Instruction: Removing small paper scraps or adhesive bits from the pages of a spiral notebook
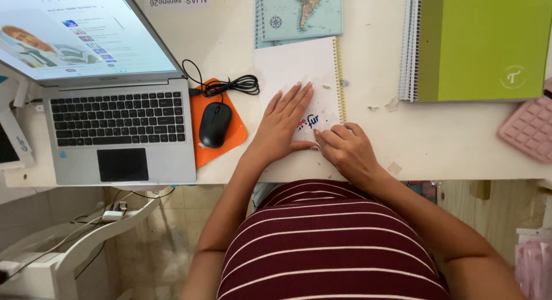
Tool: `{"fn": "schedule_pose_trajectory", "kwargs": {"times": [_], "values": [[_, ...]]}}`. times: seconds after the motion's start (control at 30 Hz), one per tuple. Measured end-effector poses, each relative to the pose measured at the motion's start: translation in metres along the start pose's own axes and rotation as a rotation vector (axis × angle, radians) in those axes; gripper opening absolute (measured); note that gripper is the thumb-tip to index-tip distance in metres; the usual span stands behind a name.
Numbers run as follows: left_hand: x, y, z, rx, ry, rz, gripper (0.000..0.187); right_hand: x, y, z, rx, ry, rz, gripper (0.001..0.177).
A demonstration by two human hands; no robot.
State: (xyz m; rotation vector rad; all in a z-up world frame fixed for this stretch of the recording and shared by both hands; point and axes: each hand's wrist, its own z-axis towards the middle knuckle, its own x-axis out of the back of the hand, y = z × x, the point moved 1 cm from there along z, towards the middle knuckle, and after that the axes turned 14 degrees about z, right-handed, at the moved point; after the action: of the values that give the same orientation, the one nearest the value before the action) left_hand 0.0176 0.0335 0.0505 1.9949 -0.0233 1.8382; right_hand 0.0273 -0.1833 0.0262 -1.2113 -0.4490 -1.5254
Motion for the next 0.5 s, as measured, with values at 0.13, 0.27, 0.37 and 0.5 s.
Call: {"fn": "schedule_pose_trajectory", "kwargs": {"times": [0.13,0.27,0.37,0.5], "values": [[-0.0014,-0.0002,-0.0003,-0.009,0.001,0.021,0.12,0.0011,-0.0012,0.0,-0.001,0.008,-0.006,0.017],[-0.0034,-0.0011,0.0013,-0.005,-0.009,0.018,0.121,0.0009,0.0009,0.0003,0.02,0.039,-0.013,0.018],[-0.0049,-0.0014,0.0007,-0.005,-0.008,0.027,0.121,-0.0009,0.0021,-0.0001,0.037,0.055,-0.018,0.019],[-0.0042,-0.0006,0.0017,-0.008,-0.018,0.031,0.122,-0.0084,0.0057,-0.002,0.037,0.067,0.005,0.019]]}}
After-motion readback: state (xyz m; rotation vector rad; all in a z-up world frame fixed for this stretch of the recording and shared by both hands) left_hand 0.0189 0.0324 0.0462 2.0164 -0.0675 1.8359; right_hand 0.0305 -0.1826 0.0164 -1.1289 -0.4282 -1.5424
